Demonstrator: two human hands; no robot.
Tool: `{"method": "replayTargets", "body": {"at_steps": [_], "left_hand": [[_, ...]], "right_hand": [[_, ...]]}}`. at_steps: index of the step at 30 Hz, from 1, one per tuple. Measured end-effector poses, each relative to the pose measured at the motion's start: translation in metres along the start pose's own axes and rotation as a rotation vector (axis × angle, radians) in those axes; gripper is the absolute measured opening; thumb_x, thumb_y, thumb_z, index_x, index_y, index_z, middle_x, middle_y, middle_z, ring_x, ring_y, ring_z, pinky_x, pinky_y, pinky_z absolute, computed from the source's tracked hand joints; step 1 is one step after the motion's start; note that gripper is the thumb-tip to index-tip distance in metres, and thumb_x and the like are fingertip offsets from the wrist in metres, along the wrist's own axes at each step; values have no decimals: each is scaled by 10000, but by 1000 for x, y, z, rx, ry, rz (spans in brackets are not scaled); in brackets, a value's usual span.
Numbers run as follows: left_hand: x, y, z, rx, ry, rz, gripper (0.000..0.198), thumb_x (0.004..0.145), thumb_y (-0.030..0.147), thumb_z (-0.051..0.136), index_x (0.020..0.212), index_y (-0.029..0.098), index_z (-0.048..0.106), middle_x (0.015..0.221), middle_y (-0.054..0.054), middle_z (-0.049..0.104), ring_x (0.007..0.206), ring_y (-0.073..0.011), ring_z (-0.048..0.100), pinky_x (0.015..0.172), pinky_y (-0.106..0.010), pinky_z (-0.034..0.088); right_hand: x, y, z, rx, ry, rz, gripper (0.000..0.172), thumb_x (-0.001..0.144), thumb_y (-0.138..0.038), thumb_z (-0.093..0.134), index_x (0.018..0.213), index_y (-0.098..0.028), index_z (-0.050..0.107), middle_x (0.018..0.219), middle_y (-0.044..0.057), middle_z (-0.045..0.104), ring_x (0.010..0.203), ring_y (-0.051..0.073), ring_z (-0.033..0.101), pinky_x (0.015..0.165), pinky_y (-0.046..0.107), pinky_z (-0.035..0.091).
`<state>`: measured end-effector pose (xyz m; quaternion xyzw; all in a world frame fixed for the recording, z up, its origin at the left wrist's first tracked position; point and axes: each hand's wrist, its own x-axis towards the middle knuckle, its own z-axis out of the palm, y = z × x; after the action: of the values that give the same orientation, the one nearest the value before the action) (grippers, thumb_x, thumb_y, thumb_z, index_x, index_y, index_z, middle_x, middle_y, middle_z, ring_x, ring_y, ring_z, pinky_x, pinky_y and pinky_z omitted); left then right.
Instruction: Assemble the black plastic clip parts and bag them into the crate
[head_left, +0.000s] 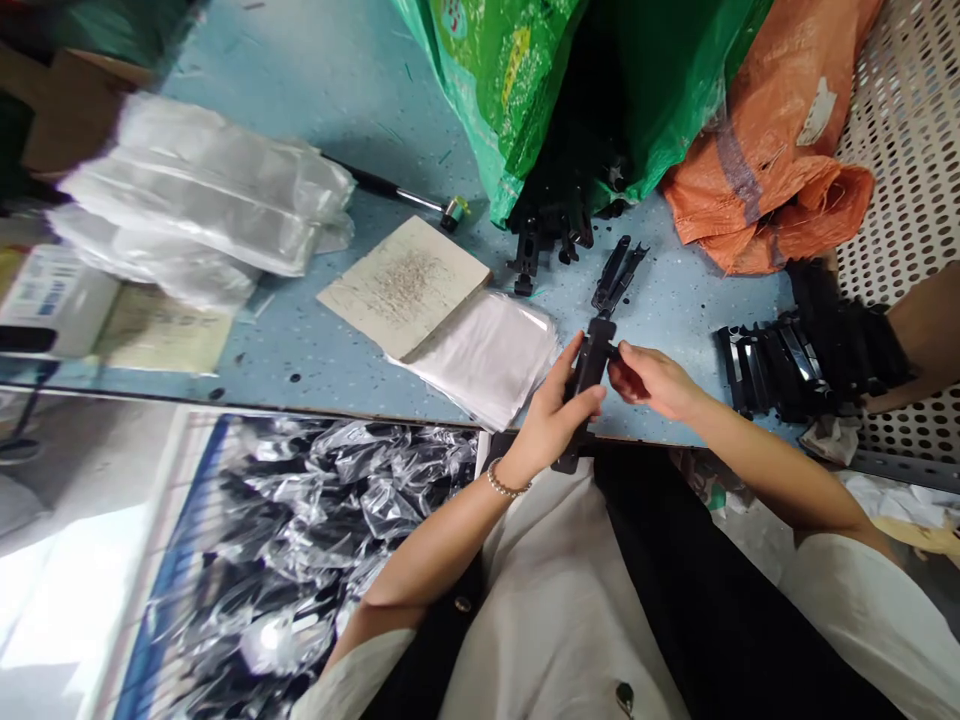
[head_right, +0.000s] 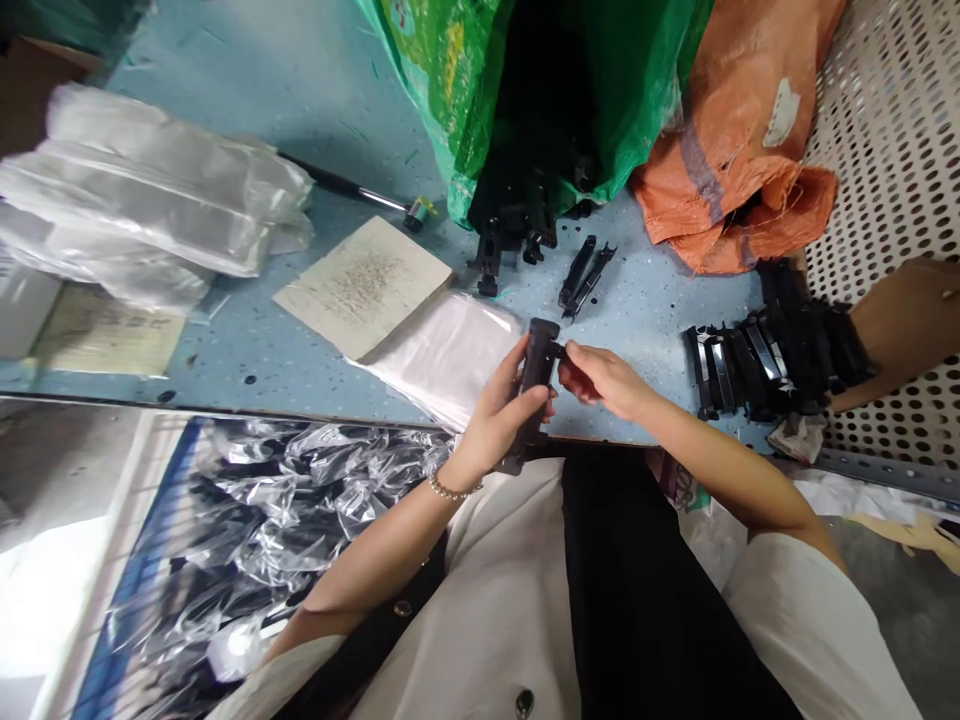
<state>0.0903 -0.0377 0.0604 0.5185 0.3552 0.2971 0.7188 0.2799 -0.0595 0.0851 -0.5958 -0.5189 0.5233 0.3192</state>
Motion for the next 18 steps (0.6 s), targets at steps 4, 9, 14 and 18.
{"method": "replayTargets", "body": {"at_steps": [4,9,14,18], "left_hand": [[9,0,-5,-138,58,-32,820,929,537,621,1613,267,258,914,-27,677,771,-185,655,758,-345,573],[11,-6,4,-209,72,-33,709,959,509,569,1568,231,337,863,-14,686,786,-174,666,789,-338,570],[13,-35,0,-120,213,-47,555,975,464,544,1474,229,490,1182,-77,709,1031,-236,697,930,-390,564],[27,-57,5,296,198,74,474,990,367,522,1421,170,549,1374,-146,627,1330,-305,548,1163,-500,404]], "right_hand": [[-22,7,12,-542,-13,-335,446,957,-649,535,844,-226,620,805,58,642,764,211,573,685,344,461],[-36,22,34,-787,-3,-518,376,1033,-446,494,728,-240,574,745,65,624,756,223,569,690,355,435],[-9,25,8,-617,44,-281,442,1053,-547,384,812,-245,598,750,27,655,689,191,593,658,310,415],[65,32,-35,-665,519,-28,487,1030,-615,345,1144,-218,603,910,103,716,897,301,673,816,394,476]]}}
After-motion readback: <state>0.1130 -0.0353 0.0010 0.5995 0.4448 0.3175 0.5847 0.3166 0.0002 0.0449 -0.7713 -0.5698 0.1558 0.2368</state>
